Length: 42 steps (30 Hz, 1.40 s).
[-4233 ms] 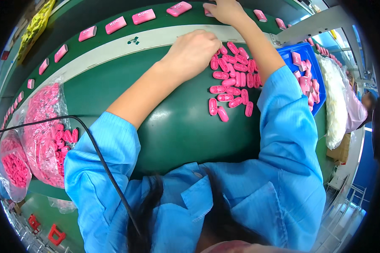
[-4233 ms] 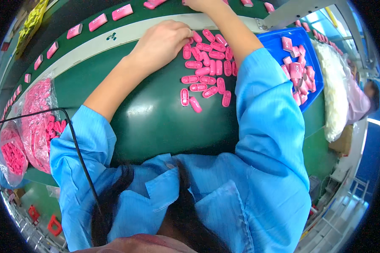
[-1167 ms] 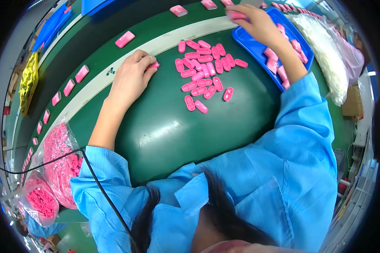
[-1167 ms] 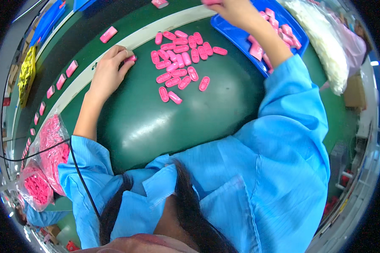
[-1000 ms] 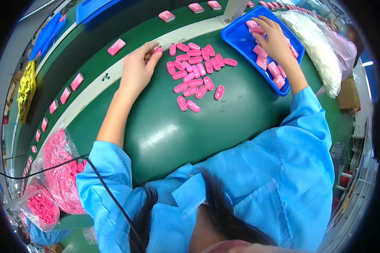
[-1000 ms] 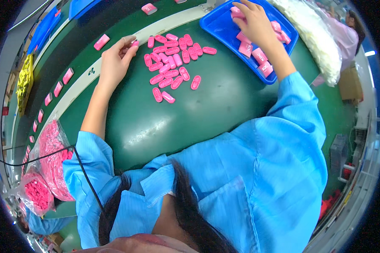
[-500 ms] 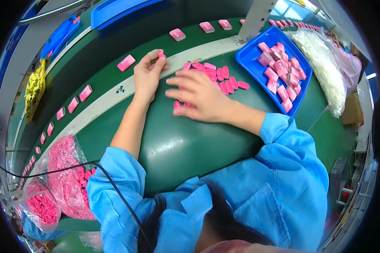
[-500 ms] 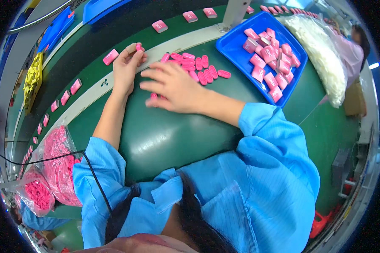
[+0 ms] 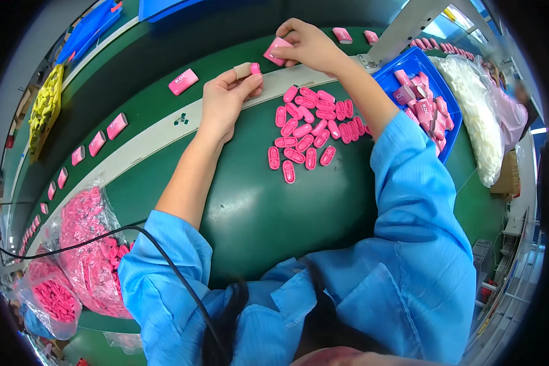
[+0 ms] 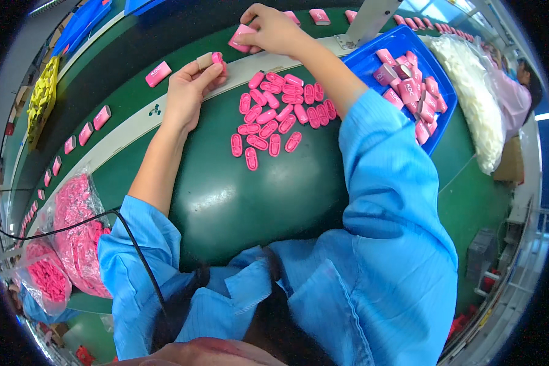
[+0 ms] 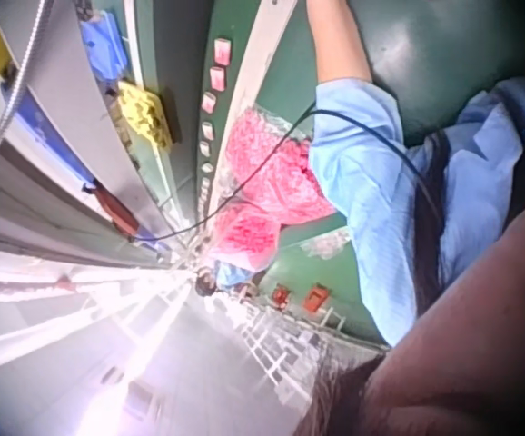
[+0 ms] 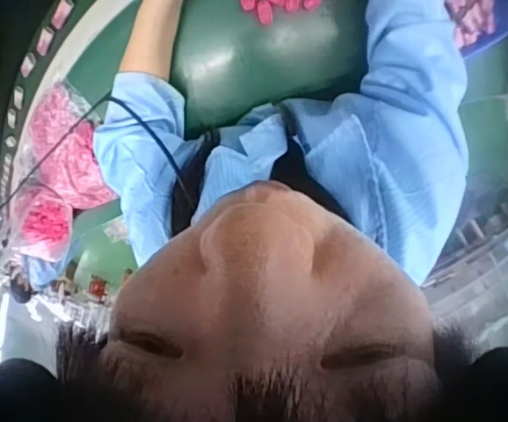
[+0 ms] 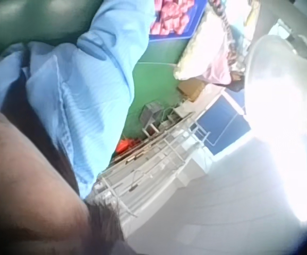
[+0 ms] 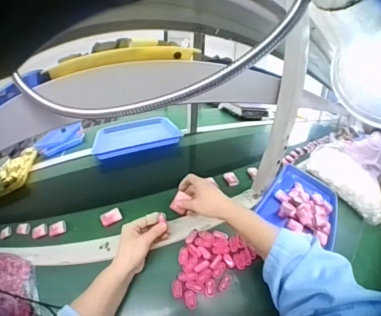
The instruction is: The person repeatedly picks up small pink plastic components from a pile on a green table and inserts them into pink rectangular casings labeled 'KDC'. The person places the assembled units onto a white strip on the table. The task involves continuous manual assembly of these small plastic parts.
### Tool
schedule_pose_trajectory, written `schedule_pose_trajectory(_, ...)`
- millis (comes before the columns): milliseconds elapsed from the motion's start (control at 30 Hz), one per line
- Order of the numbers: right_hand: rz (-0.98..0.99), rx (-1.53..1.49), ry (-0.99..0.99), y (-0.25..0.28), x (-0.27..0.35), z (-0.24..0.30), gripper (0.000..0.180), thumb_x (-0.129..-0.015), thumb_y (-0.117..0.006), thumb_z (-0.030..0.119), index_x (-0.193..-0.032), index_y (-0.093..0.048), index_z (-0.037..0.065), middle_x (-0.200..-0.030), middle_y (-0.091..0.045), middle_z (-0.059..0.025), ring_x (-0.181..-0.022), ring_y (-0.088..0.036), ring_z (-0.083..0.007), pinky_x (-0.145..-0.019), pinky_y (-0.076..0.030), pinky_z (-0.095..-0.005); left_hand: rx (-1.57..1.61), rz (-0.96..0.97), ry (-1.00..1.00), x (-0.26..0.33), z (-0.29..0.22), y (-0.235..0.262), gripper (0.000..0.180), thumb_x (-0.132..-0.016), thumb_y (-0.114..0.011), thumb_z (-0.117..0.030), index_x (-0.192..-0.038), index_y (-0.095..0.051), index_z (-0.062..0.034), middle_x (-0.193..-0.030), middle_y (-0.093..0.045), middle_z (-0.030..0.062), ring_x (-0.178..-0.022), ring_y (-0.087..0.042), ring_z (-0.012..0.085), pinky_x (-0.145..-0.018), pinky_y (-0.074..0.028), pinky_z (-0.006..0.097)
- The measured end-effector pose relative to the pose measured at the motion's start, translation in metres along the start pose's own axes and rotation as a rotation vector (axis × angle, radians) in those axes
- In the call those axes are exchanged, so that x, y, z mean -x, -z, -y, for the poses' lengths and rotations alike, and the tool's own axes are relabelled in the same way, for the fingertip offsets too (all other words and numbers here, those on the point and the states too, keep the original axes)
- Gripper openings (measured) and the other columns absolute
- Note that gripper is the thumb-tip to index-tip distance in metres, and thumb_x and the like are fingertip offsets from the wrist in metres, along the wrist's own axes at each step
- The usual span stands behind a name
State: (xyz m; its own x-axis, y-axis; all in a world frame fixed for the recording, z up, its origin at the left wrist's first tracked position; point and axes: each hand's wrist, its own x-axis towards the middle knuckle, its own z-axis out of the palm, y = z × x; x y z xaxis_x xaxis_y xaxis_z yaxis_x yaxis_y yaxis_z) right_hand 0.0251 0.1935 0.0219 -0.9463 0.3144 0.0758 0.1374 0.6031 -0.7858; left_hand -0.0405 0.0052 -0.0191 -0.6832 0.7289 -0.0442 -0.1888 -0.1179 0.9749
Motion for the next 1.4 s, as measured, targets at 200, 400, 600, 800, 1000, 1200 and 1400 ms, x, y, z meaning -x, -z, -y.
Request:
schedule_pose_trajectory(200,-0.008,-0.675,-0.021,-0.019,0.050,-0.002,0.032,-0.084,-0.064,0.012,-0.110,-0.056,-0.004,-0.095,-0.064,-0.0104,-0.081,-0.062,-0.0139,-0.076,-0.052,-0.0254,0.067,-0.018,0.020,0.003,-0.004,-0.006,0.025,-0.085,-0.063,-0.013,-0.107,-0.061,0.0007,-0.100,-0.063,0.0060,-0.086,-0.059,0.0124,-0.081,-0.050,0.025)
schedule_pose_trajectory(400,0.034,-0.650,-0.018,-0.023,0.053,-0.001,0.027,-0.085,-0.062,0.011,-0.109,-0.057,0.000,-0.092,-0.065,-0.0088,-0.079,-0.063,-0.0117,-0.071,-0.051,-0.0227,-0.032,-0.024,-0.025,0.007,-0.008,-0.006,0.028,-0.086,-0.061,-0.012,-0.110,-0.060,0.0022,-0.102,-0.063,0.0080,-0.089,-0.061,0.0130,-0.081,-0.052,0.024)
schedule_pose_trajectory(600,0.029,-0.736,-0.015,-0.025,0.053,-0.006,0.027,-0.085,-0.064,0.012,-0.108,-0.058,0.000,-0.091,-0.066,-0.0080,-0.078,-0.063,-0.0112,-0.070,-0.051,-0.0220,-0.090,-0.057,-0.072,0.012,-0.008,-0.013,0.028,-0.087,-0.060,-0.012,-0.111,-0.059,0.0026,-0.102,-0.064,0.0083,-0.087,-0.062,0.0125,-0.080,-0.052,0.023)
schedule_pose_trajectory(800,0.003,-0.679,-0.046,-0.028,0.055,-0.002,0.026,-0.084,-0.065,0.011,-0.107,-0.059,0.000,-0.090,-0.066,-0.0079,-0.077,-0.064,-0.0109,-0.068,-0.052,-0.0214,-0.154,-0.091,-0.146,0.014,-0.008,-0.014,0.027,-0.084,-0.065,-0.012,-0.105,-0.063,0.0046,-0.092,-0.066,0.0076,-0.080,-0.061,0.0094,-0.073,-0.051,0.022)
schedule_pose_trajectory(1000,0.012,-0.632,0.039,-0.024,0.056,-0.009,0.027,-0.083,-0.065,0.009,-0.107,-0.058,-0.002,-0.089,-0.065,-0.0094,-0.076,-0.063,-0.0121,-0.068,-0.053,-0.0222,-0.366,-0.034,-0.227,0.013,-0.013,-0.008,0.028,-0.081,-0.067,-0.013,-0.104,-0.064,0.0048,-0.088,-0.067,0.0089,-0.078,-0.062,0.0103,-0.072,-0.051,0.022)
schedule_pose_trajectory(1200,0.002,-0.652,0.036,-0.025,0.057,-0.007,0.028,-0.082,-0.065,0.008,-0.107,-0.058,-0.003,-0.089,-0.065,-0.0100,-0.076,-0.063,-0.0126,-0.069,-0.053,-0.0226,-0.555,-0.059,-0.249,0.018,-0.017,-0.010,0.030,-0.082,-0.067,-0.014,-0.107,-0.063,0.0032,-0.090,-0.067,0.0072,-0.079,-0.062,0.0095,-0.075,-0.050,0.022)
schedule_pose_trajectory(1400,-0.003,-0.615,0.055,-0.026,0.057,-0.010,0.029,-0.082,-0.066,0.006,-0.108,-0.058,-0.003,-0.091,-0.065,-0.0105,-0.078,-0.064,-0.0125,-0.073,-0.054,-0.0233,-0.601,-0.117,-0.296,0.019,-0.013,-0.011,0.030,-0.082,-0.067,-0.015,-0.105,-0.064,0.0038,-0.085,-0.067,0.0073,-0.076,-0.062,0.0086,-0.072,-0.050,0.022)
